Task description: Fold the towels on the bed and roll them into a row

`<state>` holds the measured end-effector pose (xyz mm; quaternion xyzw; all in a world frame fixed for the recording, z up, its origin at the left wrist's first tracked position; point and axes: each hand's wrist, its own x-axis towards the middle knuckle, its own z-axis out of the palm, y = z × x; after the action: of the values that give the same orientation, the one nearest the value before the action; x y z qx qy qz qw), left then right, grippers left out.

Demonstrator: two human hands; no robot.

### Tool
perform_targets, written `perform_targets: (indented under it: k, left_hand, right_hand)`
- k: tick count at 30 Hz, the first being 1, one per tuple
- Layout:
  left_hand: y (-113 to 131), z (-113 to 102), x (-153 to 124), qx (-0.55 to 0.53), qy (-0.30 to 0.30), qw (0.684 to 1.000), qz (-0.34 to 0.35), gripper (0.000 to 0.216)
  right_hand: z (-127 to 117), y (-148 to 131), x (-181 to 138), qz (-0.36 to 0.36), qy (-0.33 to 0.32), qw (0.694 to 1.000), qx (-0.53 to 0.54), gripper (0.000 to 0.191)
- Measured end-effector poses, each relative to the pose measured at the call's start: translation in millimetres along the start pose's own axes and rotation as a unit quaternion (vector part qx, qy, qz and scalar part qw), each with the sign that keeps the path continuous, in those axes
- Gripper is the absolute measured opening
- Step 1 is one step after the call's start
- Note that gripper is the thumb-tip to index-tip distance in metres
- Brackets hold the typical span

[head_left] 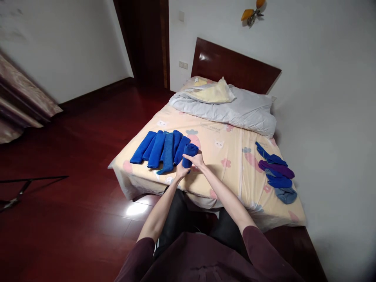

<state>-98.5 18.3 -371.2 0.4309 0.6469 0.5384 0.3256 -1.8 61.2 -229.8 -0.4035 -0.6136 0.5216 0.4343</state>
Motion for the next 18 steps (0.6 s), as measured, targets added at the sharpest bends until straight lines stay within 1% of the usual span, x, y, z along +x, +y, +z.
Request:
perform_targets:
  k: [3, 7, 12, 18]
  left_hand:
    - [-8.4, 0.0, 1.1, -0.002, 0.001, 1.0, -0.008, 0.054]
    - [-15.9, -0.6, 1.1, -0.004, -0.001, 1.0, -0.006, 0.058]
    - [-13.1, -1.3, 3.2, 0.002, -0.008, 1.0, 0.009, 0.061]
    - [-10.1, -2.8, 2.1, 0.014, -0.011, 1.0, 0.011, 0.063]
  right_hand:
    - [0.7, 8.2, 2.8, 0.004, 0.006, 1.0, -0.009, 0.053]
    - [-0.4, 18.6, 3.8, 0.024, 0.01, 1.0, 0.005, 0.056]
    - [-1.8, 22.3, 5.8, 0.024, 0.008, 1.0, 0.009, 0.056]
    - [-4.4, 26.8, 6.4, 0.02, 0.008, 1.0, 0.011, 0.06]
